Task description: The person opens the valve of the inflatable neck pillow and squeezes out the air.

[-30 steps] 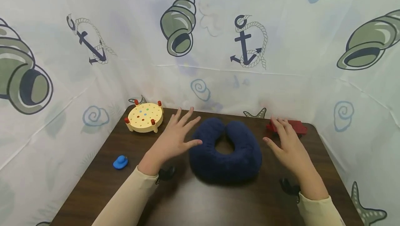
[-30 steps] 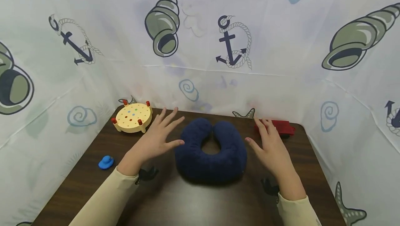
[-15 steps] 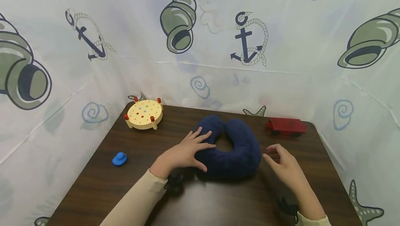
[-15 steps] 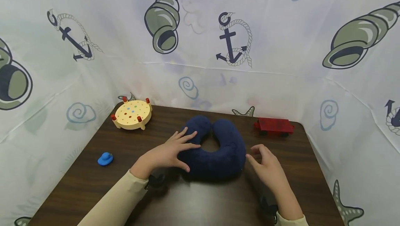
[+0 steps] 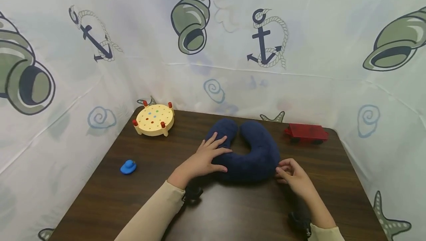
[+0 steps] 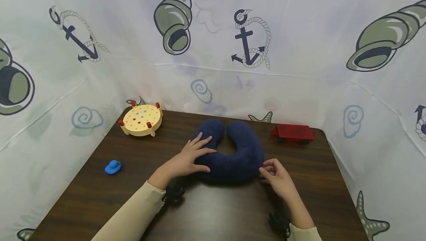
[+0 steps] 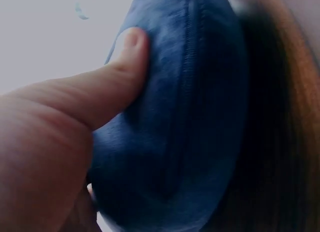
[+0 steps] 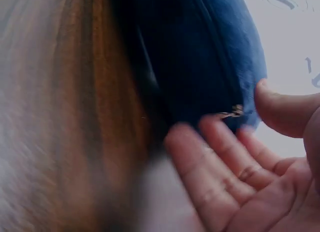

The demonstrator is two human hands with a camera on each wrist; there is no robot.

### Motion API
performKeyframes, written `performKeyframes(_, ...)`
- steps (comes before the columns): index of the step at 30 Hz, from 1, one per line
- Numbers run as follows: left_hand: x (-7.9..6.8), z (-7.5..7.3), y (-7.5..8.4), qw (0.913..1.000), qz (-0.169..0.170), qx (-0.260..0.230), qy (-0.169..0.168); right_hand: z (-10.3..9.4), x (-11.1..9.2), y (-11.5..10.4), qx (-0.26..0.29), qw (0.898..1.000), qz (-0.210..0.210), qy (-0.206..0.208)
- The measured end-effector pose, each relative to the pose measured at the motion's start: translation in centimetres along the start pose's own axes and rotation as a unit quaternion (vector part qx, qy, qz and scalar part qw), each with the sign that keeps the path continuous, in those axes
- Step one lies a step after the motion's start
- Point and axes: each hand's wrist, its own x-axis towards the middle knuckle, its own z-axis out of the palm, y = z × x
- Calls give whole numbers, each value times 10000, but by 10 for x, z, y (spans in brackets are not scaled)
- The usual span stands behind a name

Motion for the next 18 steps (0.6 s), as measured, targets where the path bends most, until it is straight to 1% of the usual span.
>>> performKeyframes(2,2,3,-2,9999,-20,-38,111,2,3,4,220,9998,0,-8)
performKeyframes(4,5,5,-3,9998,-27,-93,180,4,5,5,299,9995,23,83)
performKeyframes(6,8,6,-6,9997,-59,-139,196,4,7,4,258,9994,98,213)
performKeyframes(9,11,8,-9,9994,-58,-244,240,3,10,1,97,9990,130,405)
performKeyframes(14,13,8,-10,9985,-103,-459,296,1,13,-5,-264,9981,215,507)
performKeyframes(18,14,9,-12,9972,-148,-680,257,1,12,-7,-677,9946,301,730)
